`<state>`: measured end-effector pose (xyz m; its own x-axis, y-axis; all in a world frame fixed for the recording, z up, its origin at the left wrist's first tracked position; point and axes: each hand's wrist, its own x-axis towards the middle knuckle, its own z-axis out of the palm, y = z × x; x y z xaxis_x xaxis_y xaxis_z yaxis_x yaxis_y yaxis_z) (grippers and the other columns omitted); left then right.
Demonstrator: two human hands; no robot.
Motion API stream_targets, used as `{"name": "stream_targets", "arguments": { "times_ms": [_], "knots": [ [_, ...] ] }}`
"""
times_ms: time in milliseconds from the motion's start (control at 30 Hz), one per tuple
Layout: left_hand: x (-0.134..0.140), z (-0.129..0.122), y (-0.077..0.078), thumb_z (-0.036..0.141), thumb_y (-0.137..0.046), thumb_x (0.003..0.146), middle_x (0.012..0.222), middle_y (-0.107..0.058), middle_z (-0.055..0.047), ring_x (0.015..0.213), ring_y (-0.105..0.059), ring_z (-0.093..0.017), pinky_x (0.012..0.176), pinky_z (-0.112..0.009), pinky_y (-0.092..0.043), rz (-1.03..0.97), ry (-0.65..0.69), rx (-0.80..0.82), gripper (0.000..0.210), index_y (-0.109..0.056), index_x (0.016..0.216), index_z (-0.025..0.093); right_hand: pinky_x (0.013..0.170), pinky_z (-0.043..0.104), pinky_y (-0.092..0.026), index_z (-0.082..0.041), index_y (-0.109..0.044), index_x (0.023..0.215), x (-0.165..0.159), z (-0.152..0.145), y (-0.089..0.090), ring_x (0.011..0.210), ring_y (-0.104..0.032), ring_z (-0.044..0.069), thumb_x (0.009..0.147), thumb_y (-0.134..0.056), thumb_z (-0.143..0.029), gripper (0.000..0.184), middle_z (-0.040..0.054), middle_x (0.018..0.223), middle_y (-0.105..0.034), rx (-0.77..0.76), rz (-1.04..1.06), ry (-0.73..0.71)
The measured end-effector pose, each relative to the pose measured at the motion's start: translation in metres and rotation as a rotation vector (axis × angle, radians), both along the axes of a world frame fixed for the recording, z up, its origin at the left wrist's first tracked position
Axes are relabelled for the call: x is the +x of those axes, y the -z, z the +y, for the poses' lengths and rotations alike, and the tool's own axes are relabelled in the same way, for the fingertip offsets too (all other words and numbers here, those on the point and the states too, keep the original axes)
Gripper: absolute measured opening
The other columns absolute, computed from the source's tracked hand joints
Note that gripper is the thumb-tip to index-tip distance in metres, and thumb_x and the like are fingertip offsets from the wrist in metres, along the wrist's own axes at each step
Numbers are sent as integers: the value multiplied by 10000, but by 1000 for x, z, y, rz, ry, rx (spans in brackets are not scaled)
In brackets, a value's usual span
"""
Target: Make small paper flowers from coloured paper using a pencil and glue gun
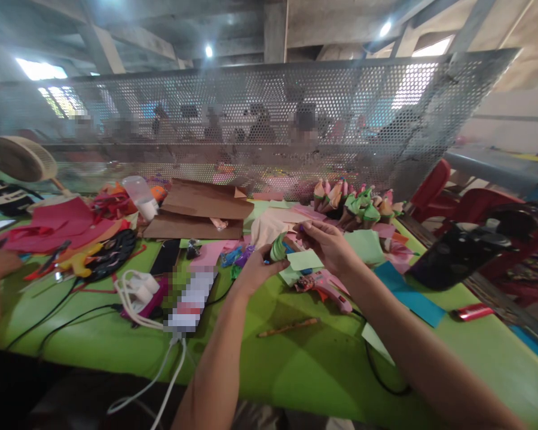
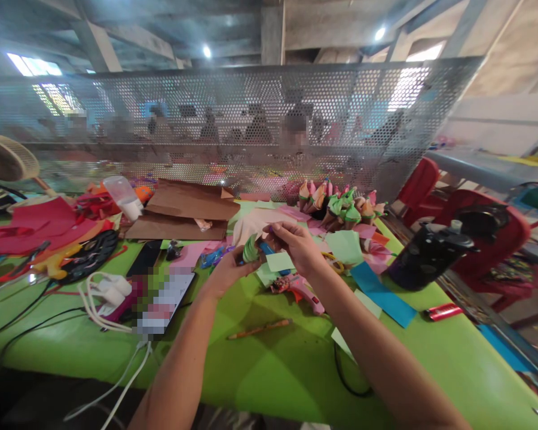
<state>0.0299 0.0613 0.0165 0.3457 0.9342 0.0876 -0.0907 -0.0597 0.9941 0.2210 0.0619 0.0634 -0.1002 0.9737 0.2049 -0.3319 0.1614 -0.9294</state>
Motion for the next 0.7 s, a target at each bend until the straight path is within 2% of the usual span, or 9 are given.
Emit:
{"name": "stream_targets", "arguments": {
  "times_ms": [200, 367, 467, 700],
  "knots": [
    [0, -1, 1, 451, -958, 605, 1097, -795, -79, 989, -700, -247, 969, -359, -520, -5, -20, -12, 670, -762, 1164, 137, 482, 232, -355, -210, -706, 682, -1, -4, -7, 508, -450, 77, 566, -994, -509, 431, -36, 578, -606, 17, 20, -38],
    [0, 0, 4, 461, -963, 595, 1091, -798, -81, 993, -707, -253, 957, -357, -529, -2, -13, -17, 715, -756, 1198, 138, 485, 228, -392, -202, -782, 794, 1, -3, -8, 515, -499, 73, 513, -1015, -438, 434, -1, 702, -723, -33, 26, -15],
    [0, 1, 4, 454, -961, 600, 1094, -798, -87, 978, -706, -249, 942, -353, -530, 7, -5, -17, 714, -754, 1203, 133, 497, 230, -416, -201, -795, 822, 2, -2, -6, 526, -528, 80, 501, -1018, -393, 436, 2, 720, -740, -56, 34, -16],
    [-1, -2, -1, 445, -952, 623, 1107, -798, -92, 985, -703, -249, 962, -360, -529, 22, 18, 0, 702, -753, 1217, 128, 510, 245, -449, -214, -756, 781, 4, -1, -4, 520, -549, 97, 452, -1035, -410, 474, -25, 658, -691, -55, 24, -9]
  ]
}}
